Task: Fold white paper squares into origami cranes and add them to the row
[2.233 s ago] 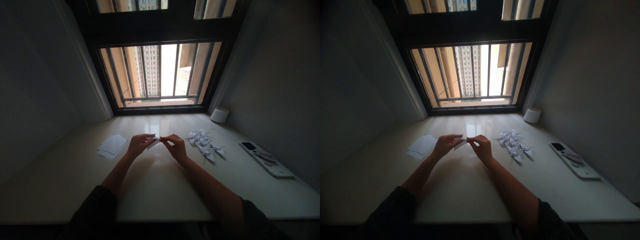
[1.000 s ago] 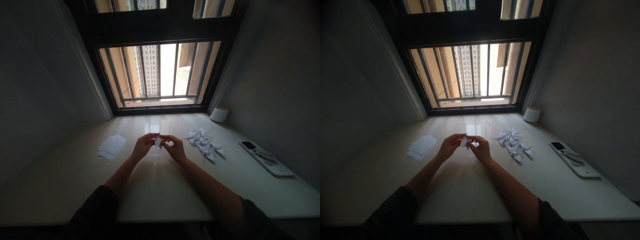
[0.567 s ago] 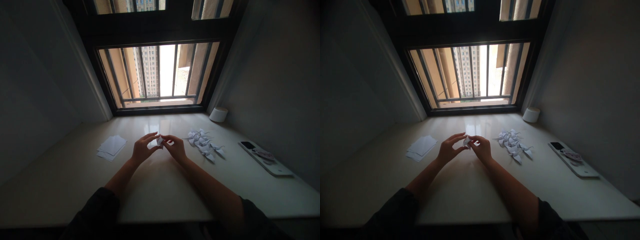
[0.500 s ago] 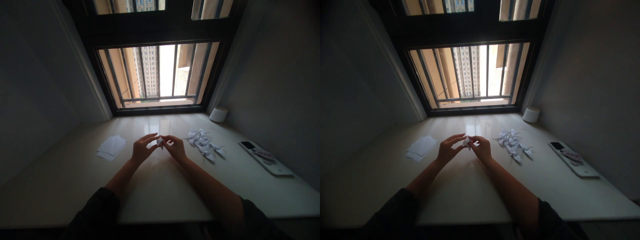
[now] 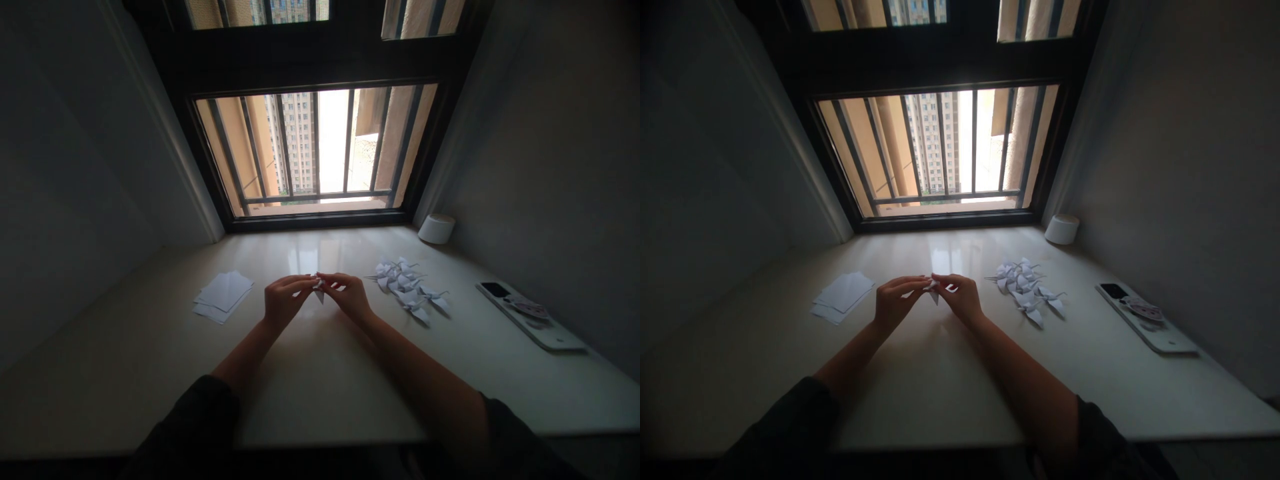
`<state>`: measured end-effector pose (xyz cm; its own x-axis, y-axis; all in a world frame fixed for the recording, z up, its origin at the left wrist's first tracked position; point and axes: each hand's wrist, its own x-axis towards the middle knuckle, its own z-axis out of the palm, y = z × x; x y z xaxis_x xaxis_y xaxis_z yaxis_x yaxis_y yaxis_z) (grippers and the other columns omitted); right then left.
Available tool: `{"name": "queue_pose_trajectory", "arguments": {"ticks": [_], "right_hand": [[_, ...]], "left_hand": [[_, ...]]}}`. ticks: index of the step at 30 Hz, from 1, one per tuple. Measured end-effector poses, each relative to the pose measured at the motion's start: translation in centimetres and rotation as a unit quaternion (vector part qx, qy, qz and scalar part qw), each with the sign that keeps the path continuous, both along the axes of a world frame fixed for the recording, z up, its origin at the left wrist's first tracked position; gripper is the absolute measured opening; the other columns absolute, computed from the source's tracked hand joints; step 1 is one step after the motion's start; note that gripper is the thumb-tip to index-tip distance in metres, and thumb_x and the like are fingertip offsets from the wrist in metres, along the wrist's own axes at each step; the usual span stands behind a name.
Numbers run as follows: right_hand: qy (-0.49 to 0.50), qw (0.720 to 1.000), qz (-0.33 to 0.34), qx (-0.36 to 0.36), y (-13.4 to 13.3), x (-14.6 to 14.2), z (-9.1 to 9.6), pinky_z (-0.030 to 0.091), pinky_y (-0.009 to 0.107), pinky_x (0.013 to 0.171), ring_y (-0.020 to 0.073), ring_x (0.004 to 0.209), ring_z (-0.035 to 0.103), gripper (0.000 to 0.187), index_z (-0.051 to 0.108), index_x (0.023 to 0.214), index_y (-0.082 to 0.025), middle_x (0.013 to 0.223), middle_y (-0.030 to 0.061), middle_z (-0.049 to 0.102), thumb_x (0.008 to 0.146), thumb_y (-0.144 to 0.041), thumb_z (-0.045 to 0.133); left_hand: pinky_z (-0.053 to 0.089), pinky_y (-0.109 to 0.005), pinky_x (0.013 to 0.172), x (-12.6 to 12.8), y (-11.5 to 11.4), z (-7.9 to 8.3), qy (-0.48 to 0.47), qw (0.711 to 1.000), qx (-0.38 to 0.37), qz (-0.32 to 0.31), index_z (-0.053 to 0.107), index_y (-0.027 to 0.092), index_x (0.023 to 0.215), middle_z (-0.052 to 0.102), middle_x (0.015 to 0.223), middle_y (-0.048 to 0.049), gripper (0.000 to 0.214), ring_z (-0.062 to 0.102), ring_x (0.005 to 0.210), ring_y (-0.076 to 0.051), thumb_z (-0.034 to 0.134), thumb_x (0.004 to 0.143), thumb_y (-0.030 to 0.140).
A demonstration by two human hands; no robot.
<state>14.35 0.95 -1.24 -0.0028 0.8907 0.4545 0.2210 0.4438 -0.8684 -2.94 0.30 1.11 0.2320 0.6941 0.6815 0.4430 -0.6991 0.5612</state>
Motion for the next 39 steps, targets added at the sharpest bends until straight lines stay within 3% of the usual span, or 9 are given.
{"name": "queue_pose_trajectory", "arguments": {"ticks": [10, 18, 22, 26, 28, 32, 39], "right_hand": [[-0.022, 0.999, -0.044, 0.009, -0.3, 0.0, 0.3, 0.051, 0.031, 0.063, 0.0186, 0.068, 0.065, 0.026, 0.072, 0.095, -0.024, 0.078, 0.0042, 0.073, 0.071, -0.035, 0.068], [0.011, 0.998, -0.065, -0.016, 0.3, 0.2, -0.2, 0.051, 0.030, 0.061, 0.0176, 0.065, 0.064, 0.026, 0.073, 0.093, -0.023, 0.075, 0.0027, 0.073, 0.069, -0.033, 0.067], [0.027, 0.997, -0.067, -0.020, 0.4, 0.2, -0.4, 0.050, 0.029, 0.060, 0.0163, 0.063, 0.062, 0.026, 0.073, 0.092, -0.023, 0.074, 0.0027, 0.072, 0.069, -0.033, 0.067], [0.040, 0.998, -0.053, -0.006, 0.3, 0.0, -0.2, 0.049, 0.029, 0.061, 0.0155, 0.063, 0.060, 0.027, 0.073, 0.091, -0.022, 0.071, 0.0024, 0.071, 0.068, -0.035, 0.068], [0.051, 0.998, -0.039, -0.009, 0.3, 0.0, -0.1, 0.049, 0.028, 0.060, 0.0154, 0.063, 0.060, 0.028, 0.073, 0.091, -0.022, 0.071, 0.0026, 0.071, 0.067, -0.036, 0.069], [0.084, 0.996, -0.021, -0.018, 0.3, -0.1, -0.1, 0.048, 0.028, 0.059, 0.0156, 0.063, 0.060, 0.026, 0.074, 0.089, -0.022, 0.071, 0.0023, 0.070, 0.066, -0.035, 0.070], [0.092, 0.995, -0.012, -0.023, 0.1, -0.2, 0.1, 0.046, 0.026, 0.057, 0.0145, 0.062, 0.059, 0.025, 0.073, 0.090, -0.022, 0.067, 0.0008, 0.067, 0.067, -0.033, 0.070]], "left_hand": [[0.051, -0.037, 0.084, 0.2, -0.3, 0.3, -0.011, 1.000, 0.012, -0.001, 0.072, 0.033, 0.091, 0.071, 0.096, -0.0006, 0.019, 0.066, 0.091, -0.022, 0.069, 0.072, 0.029], [0.051, -0.037, 0.084, 0.3, -0.5, 0.5, -0.004, 0.999, -0.010, -0.030, 0.073, 0.032, 0.080, 0.072, 0.091, -0.0002, 0.009, 0.067, 0.088, -0.022, 0.069, 0.072, 0.030], [0.047, -0.038, 0.092, 0.3, -0.5, 0.8, 0.005, 1.000, -0.018, -0.022, 0.070, 0.033, 0.096, 0.069, 0.104, -0.0011, 0.028, 0.063, 0.100, -0.023, 0.073, 0.068, 0.032], [0.046, -0.042, 0.092, 0.3, 0.2, 0.5, -0.055, 0.992, -0.117, 0.006, 0.059, 0.030, 0.117, 0.063, 0.118, -0.0054, 0.056, 0.059, 0.107, -0.027, 0.075, 0.064, 0.036], [0.049, -0.043, 0.088, 0.5, 0.6, 0.1, -0.114, 0.969, -0.216, -0.040, 0.055, 0.025, 0.123, 0.065, 0.115, -0.0083, 0.061, 0.062, 0.101, -0.026, 0.074, 0.065, 0.037], [0.049, -0.040, 0.084, 0.9, 1.0, -0.5, -0.199, 0.909, -0.346, -0.121, 0.064, 0.016, 0.109, 0.070, 0.100, -0.0102, 0.048, 0.065, 0.093, -0.025, 0.071, 0.068, 0.040], [0.049, -0.035, 0.078, 0.8, 1.1, -0.9, -0.254, 0.867, -0.413, -0.116, 0.068, 0.016, 0.101, 0.072, 0.086, -0.0076, 0.040, 0.066, 0.082, -0.021, 0.073, 0.067, 0.038]]}}
